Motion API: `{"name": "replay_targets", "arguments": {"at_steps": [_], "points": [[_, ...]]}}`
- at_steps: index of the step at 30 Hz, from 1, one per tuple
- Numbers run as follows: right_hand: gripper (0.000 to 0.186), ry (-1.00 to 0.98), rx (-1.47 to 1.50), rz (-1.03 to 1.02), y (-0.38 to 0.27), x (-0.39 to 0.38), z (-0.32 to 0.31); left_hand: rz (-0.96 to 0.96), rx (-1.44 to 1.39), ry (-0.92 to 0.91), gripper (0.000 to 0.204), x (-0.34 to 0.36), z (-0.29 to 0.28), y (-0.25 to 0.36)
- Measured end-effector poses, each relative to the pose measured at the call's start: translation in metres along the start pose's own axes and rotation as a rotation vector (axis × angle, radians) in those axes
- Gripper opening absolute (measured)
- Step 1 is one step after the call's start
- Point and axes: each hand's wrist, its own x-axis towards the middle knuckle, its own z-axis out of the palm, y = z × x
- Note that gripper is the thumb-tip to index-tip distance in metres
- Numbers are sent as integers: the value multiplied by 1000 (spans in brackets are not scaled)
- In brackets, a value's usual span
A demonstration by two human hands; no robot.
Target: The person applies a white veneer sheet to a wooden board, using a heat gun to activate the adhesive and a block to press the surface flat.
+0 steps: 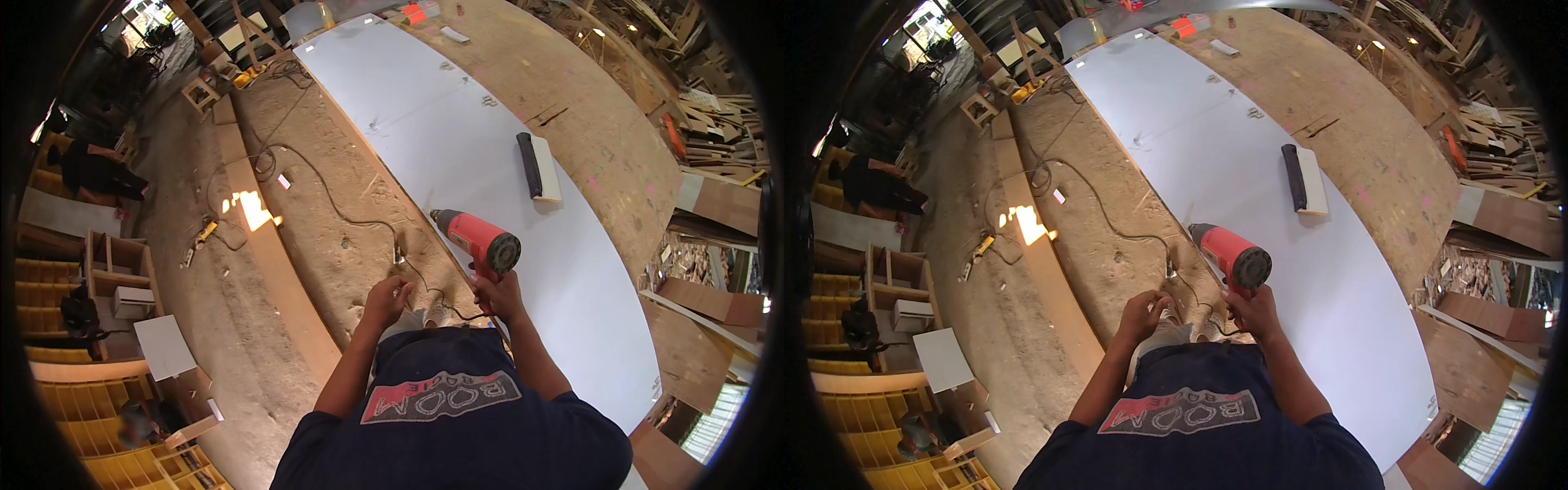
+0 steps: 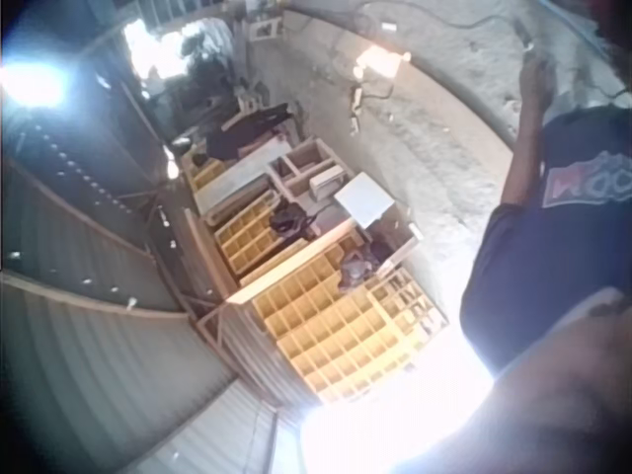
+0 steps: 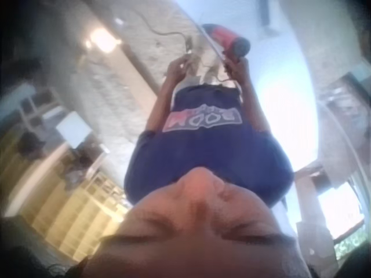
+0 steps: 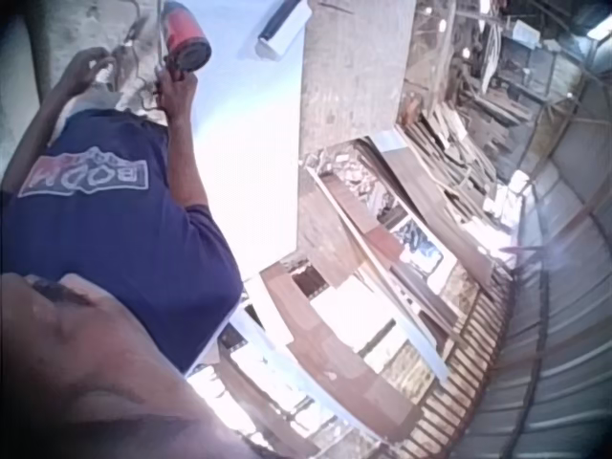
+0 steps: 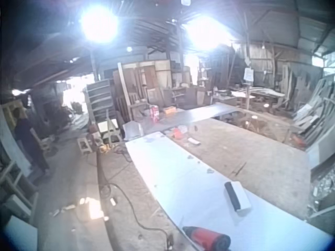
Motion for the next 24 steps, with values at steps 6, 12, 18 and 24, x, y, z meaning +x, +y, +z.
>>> {"name": "replay_targets", "arguments": {"at_steps": [6,12,18,24], "points": [[30,-38,-37,13,1,3,3,9,-1,0,23,0,5,-9],[28,11,-85,-105,6,-2,0,23,-4,-48,23,1,6,-3],[36,-46,-69,53,2,-3,-3,-6,16,-88,29,1,13,-9],[30,-37,-37,-48,-1,4,5,18,69,-83,38,-2,16,-7]]}}
